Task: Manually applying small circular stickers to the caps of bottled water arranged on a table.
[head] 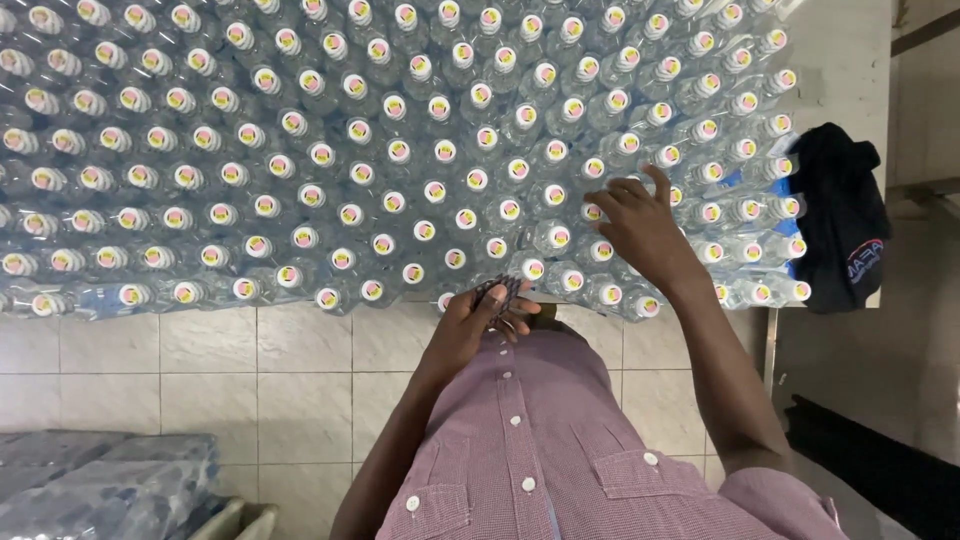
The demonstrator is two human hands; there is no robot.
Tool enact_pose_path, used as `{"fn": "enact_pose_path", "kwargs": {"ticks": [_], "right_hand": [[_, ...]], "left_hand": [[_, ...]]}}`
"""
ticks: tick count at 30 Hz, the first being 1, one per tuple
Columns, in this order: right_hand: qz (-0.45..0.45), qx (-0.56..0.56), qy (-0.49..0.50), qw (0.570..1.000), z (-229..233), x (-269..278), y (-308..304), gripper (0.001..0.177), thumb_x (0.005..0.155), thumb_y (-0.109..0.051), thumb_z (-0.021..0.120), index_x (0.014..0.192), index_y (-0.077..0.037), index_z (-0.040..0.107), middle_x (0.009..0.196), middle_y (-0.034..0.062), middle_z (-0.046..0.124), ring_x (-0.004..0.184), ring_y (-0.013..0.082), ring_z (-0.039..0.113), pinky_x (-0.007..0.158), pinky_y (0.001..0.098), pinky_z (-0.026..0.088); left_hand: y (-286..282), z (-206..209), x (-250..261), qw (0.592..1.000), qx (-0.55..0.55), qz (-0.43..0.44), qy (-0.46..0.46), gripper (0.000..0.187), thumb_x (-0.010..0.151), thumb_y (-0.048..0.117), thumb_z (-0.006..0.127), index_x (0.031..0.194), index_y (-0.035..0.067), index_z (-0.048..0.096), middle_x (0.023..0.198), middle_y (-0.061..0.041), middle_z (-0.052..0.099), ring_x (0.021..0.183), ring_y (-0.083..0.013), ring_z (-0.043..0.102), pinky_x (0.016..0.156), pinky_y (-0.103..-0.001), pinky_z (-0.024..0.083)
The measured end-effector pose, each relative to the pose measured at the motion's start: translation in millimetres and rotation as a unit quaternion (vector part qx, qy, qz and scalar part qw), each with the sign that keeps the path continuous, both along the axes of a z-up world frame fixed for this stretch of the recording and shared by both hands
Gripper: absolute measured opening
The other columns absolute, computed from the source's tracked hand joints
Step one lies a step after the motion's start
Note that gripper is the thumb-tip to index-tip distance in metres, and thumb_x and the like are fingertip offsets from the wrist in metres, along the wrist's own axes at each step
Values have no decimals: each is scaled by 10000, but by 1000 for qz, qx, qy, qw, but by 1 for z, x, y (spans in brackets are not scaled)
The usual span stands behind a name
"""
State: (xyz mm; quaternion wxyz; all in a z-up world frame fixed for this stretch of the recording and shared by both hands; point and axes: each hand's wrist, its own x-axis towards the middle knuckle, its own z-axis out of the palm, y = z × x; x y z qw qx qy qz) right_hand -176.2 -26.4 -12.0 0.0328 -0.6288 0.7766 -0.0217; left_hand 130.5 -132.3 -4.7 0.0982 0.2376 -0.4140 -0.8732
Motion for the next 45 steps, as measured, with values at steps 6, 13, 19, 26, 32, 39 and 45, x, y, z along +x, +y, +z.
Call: {"fn": "enact_pose_path", "kwargs": {"ticks": [6, 13, 19, 26, 32, 39, 45], "right_hand": [[-46, -166, -306, 936, 61, 63, 15, 415, 882, -111, 899, 1280, -133, 781, 1250, 100, 773, 1206, 344, 709, 1106, 497, 507], [-115, -145, -518, 835, 54, 109, 31, 322, 786, -65, 964, 1084, -83, 843, 907, 71, 778, 904, 230, 793, 920, 400, 588], [-177, -151, -523, 820, 47, 106, 42, 281, 830, 3, 916, 1095, -60, 846, 885, 107, 856, 940, 241, 835, 927, 396, 582], [-192, -189, -496, 825, 47, 89, 39, 259, 910, -5, 865, 1158, -80, 863, 942, 99, 870, 985, 201, 818, 962, 359, 587], [-146, -258, -416, 860, 38, 68, 7, 285, 1036, 77, 721, 1241, -87, 832, 1055, 127, 844, 1068, 308, 804, 993, 445, 596], [-73, -236, -315, 916, -15, 65, 2, 280, 983, 162, 694, 1140, -30, 825, 1069, 177, 837, 1007, 433, 798, 917, 527, 623], [-74, -211, -286, 932, -16, 61, 8, 121, 1007, -19, 822, 1122, -50, 802, 1151, 190, 809, 1035, 417, 793, 911, 513, 633]], "left_hand": [[7, -14, -5, 999, 16, -22, 36, 496, 1199, 283, 487, 1465, -114, 620, 1208, -283, 783, 914, -299, 821, 749, -362, 690], [17, -7, -15, 994, 30, -89, 64, 463, 1200, 255, 520, 1402, -145, 635, 1155, -296, 773, 889, -330, 816, 691, -385, 688], [17, -2, -17, 992, 11, -119, 40, 461, 1193, 211, 522, 1456, -162, 592, 1192, -296, 765, 898, -321, 812, 689, -370, 690], [22, -12, -19, 996, -32, -84, 12, 454, 1200, 226, 505, 1466, -124, 616, 1239, -291, 769, 907, -297, 819, 699, -340, 688], [18, 3, -14, 998, -50, -38, -9, 495, 1193, 276, 488, 1483, -107, 610, 1136, -278, 797, 861, -290, 823, 686, -330, 689], [29, -2, -11, 999, -44, 3, -21, 500, 1179, 298, 505, 1485, -75, 636, 1129, -285, 802, 840, -276, 819, 673, -319, 685], [32, -3, -14, 998, -46, 31, -11, 483, 1174, 283, 532, 1464, -86, 648, 1086, -300, 801, 824, -297, 822, 665, -329, 690]]}}
